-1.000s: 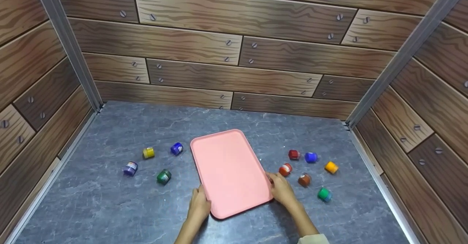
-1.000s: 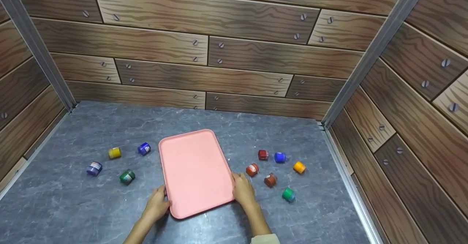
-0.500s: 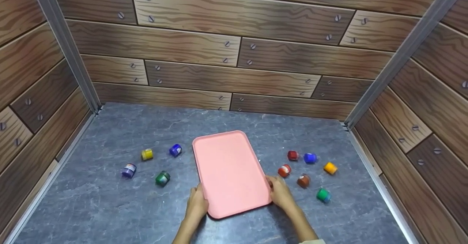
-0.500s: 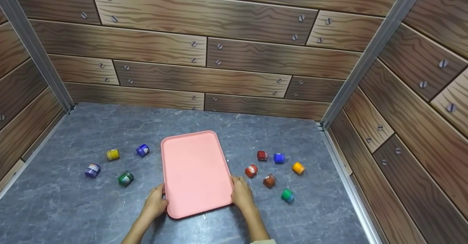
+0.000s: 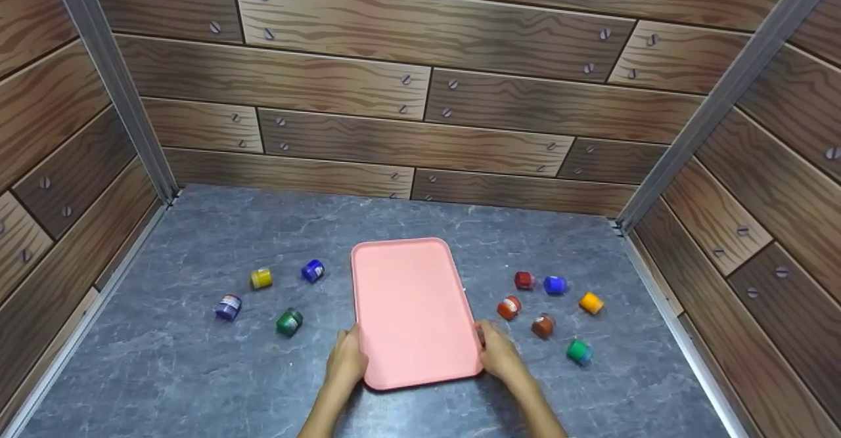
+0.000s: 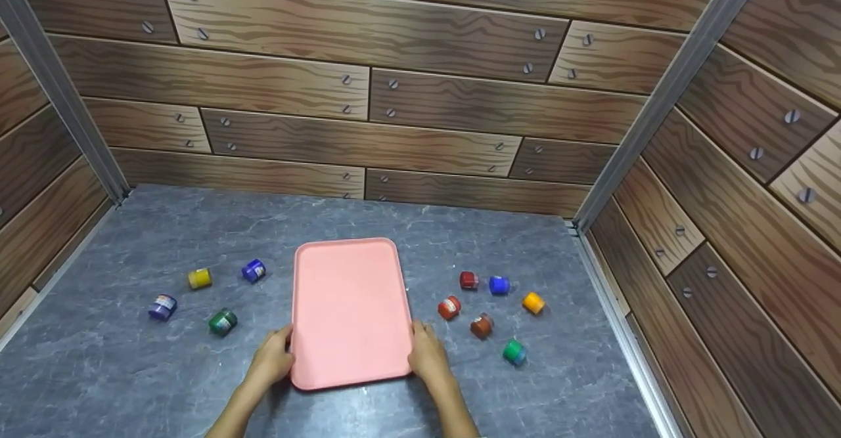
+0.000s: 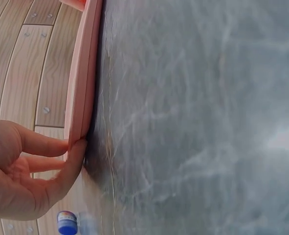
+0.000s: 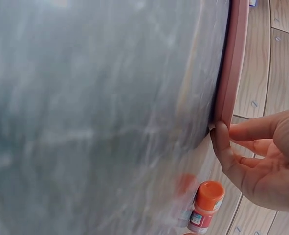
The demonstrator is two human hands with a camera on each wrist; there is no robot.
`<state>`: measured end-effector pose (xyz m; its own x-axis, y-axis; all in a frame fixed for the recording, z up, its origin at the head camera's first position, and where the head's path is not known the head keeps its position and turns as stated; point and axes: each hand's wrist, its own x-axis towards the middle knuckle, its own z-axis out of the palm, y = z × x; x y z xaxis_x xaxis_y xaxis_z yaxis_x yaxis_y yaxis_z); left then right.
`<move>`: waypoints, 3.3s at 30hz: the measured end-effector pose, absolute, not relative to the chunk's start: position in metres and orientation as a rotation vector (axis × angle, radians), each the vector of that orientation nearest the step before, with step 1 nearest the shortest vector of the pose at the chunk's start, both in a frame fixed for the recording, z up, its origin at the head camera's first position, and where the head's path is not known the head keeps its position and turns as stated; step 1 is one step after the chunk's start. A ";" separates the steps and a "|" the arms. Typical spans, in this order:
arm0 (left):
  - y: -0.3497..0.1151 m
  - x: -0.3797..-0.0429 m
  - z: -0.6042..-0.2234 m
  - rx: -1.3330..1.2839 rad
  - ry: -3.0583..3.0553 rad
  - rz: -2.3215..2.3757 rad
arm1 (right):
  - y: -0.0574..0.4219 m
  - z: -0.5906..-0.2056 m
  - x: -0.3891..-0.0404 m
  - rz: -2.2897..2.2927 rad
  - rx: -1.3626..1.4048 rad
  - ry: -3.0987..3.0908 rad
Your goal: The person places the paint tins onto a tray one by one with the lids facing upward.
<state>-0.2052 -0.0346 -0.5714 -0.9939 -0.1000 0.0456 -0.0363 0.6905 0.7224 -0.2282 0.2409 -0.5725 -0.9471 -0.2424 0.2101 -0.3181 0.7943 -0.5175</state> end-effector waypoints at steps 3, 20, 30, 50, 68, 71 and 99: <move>-0.037 -0.208 -0.570 0.129 -2.847 -1.179 | 0.238 -0.571 -0.225 0.891 0.453 -2.853; -0.041 -0.204 -0.572 0.211 -2.810 -1.258 | 0.236 -0.570 -0.233 1.157 0.155 -2.916; -0.047 -0.207 -0.575 0.181 -2.793 -1.268 | 0.233 -0.574 -0.228 1.125 0.224 -2.863; -0.054 -0.214 -0.577 0.216 -2.746 -1.388 | 0.258 -0.550 -0.239 1.103 0.125 -2.794; -0.056 -0.214 -0.577 0.251 -2.774 -1.393 | 0.299 -0.534 -0.282 0.993 -0.437 -2.969; -0.056 -0.215 -0.577 0.245 -2.778 -1.387 | 0.298 -0.537 -0.286 0.949 -0.490 -2.964; -0.055 -0.215 -0.581 0.230 -2.763 -1.381 | 0.284 -0.540 -0.297 0.996 -0.517 -3.103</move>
